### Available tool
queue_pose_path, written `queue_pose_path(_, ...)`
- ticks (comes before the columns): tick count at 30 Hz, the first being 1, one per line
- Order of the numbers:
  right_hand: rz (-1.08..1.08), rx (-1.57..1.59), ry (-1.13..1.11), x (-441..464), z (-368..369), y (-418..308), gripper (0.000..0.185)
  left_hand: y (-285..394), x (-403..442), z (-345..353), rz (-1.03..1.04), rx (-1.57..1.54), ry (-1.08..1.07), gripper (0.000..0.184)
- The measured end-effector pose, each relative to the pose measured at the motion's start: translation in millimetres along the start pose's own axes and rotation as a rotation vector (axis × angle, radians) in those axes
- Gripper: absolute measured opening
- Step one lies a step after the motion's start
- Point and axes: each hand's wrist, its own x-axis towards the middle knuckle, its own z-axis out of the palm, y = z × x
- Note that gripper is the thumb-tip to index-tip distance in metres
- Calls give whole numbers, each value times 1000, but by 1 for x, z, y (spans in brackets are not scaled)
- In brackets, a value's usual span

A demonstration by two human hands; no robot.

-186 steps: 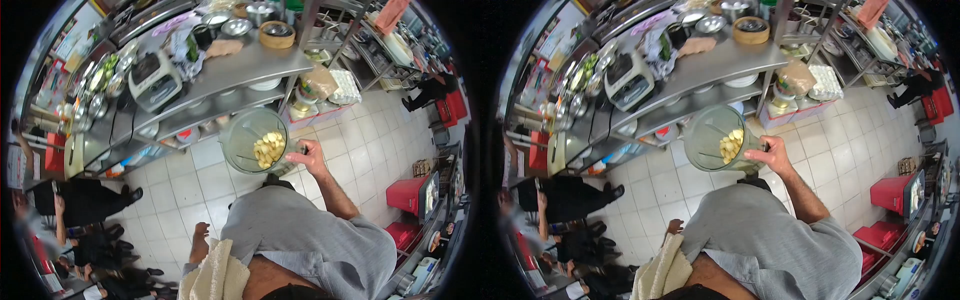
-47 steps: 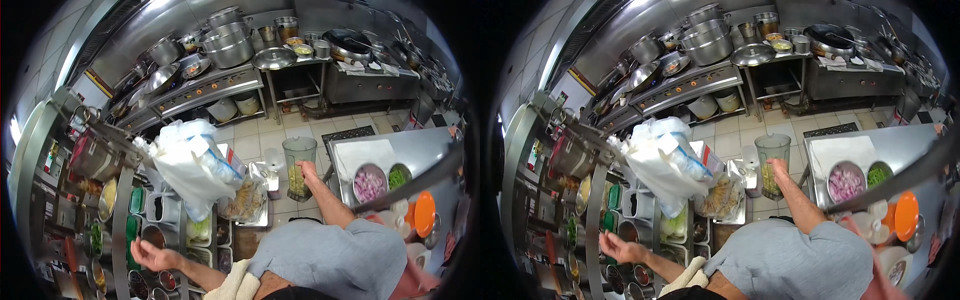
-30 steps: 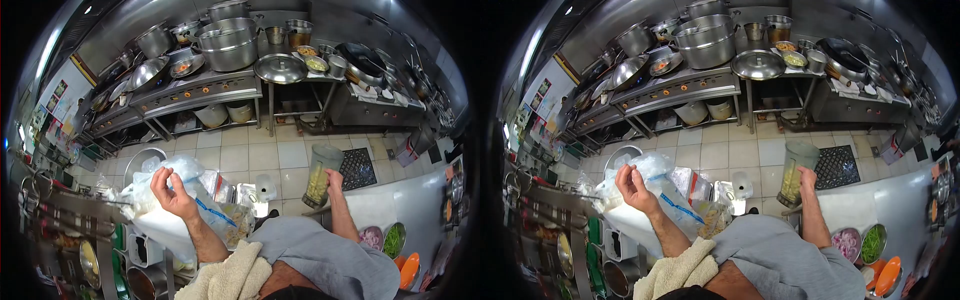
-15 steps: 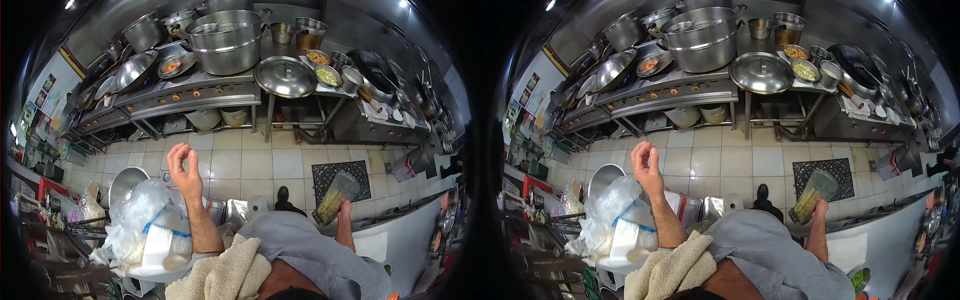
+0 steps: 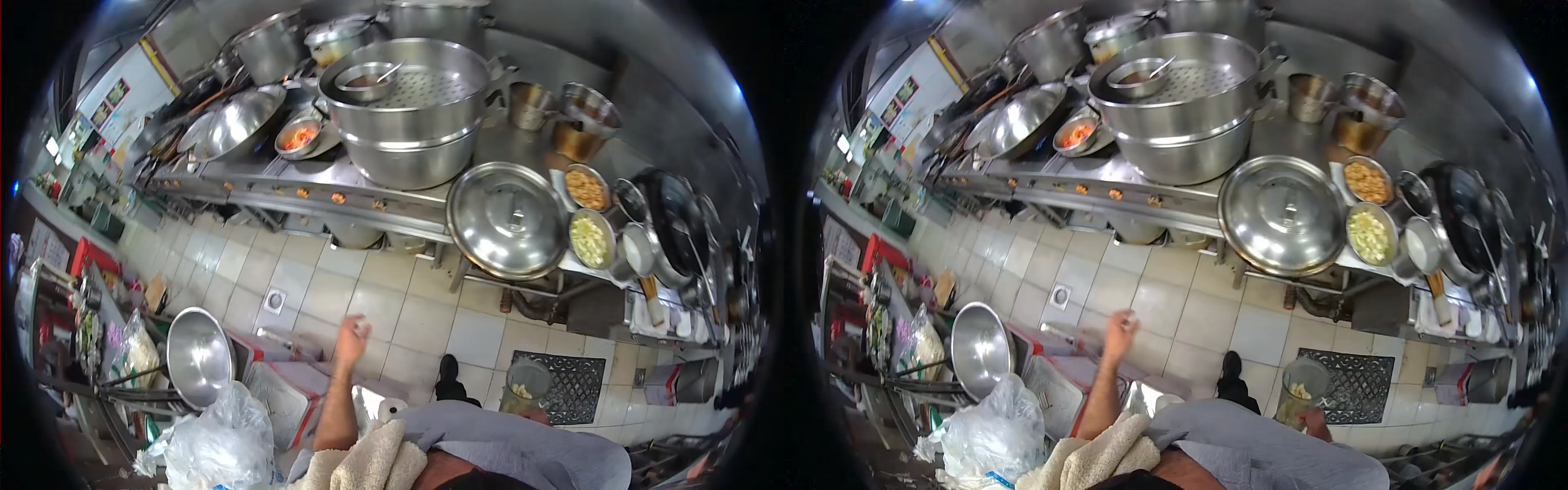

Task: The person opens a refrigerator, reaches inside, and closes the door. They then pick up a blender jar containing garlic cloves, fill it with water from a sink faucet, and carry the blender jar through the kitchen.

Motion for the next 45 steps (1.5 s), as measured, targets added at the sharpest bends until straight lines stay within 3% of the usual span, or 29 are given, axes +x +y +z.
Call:
queue_pose_path(2,58,-189,-33,-8,-8,-63,21,-34,-45,38,-251,80,-313,31)
queue_pose_path(4,-135,-403,-53,-10,-19,-97,18,-108,-103,78,-220,121,-497,36)
queue_pose_path(5,-181,-284,-67,-2,-22,-103,15,-111,-123,79,-258,132,-576,38)
queue_pose_path(6,-226,-166,-86,7,-26,-108,13,-116,-140,74,-125,139,-662,38)
queue_pose_path(7,-233,-173,-93,11,-27,-121,13,-138,-163,81,-185,363,-694,39)
queue_pose_path(8,-202,-103,-107,10,-25,-137,14,-185,-177,88,-120,466,-1014,44)
queue_pose_path(9,-170,-32,-120,9,-24,-153,16,-185,-178,79,-101,604,-1143,45)
queue_pose_path(10,-180,-35,-118,9,-26,-169,16,-202,-187,75,-197,583,-1013,44)
queue_pose_path(11,-488,-213,-155,8,-29,-186,18,-192,-184,65,-213,651,-874,37)
queue_pose_path(13,-805,-407,-194,37,-30,-199,20,-175,-177,46,-716,99,-320,32)
queue_pose_path(15,-431,-1055,-108,112,-7,-212,27,-168,-155,40,-857,5,-100,30)
queue_pose_path(16,-447,-1014,-124,129,3,-221,31,-162,-148,40,-791,-154,50,30)
queue_pose_path(17,-462,-975,-141,137,13,-236,35,-164,-144,41,-800,-160,62,30)
queue_pose_path(19,-458,-888,13,134,45,-269,22,-174,-135,47,-769,-266,162,30)
queue_pose_path(22,-496,-1042,-78,116,76,-333,32,-140,-118,38,-742,-235,69,32)
queue_pose_path(24,-441,-472,-266,80,94,-378,27,-133,-107,37,-747,-215,39,32)
queue_pose_path(27,-483,-413,-322,44,132,-444,22,-111,-77,28,-732,-228,-16,32)
queue_pose_path(34,-640,-415,-432,52,265,-551,17,-68,45,-17,-441,-553,-168,30)
queue_pose_path(36,-622,-551,-444,70,308,-581,19,-77,82,-28,-434,-538,-192,34)
queue_pose_path(40,-582,-586,-525,-4,378,-668,19,-78,138,-91,-416,-565,-251,42)
queue_pose_path(41,-601,-607,-604,-10,396,-687,20,-87,151,-102,-417,-571,-234,42)
queue_pose_path(43,-611,-642,-695,-22,431,-713,22,-101,169,-123,-612,-777,-157,44)
queue_pose_path(45,-617,-612,-872,-31,471,-740,32,-109,190,-148,-608,-847,-59,42)
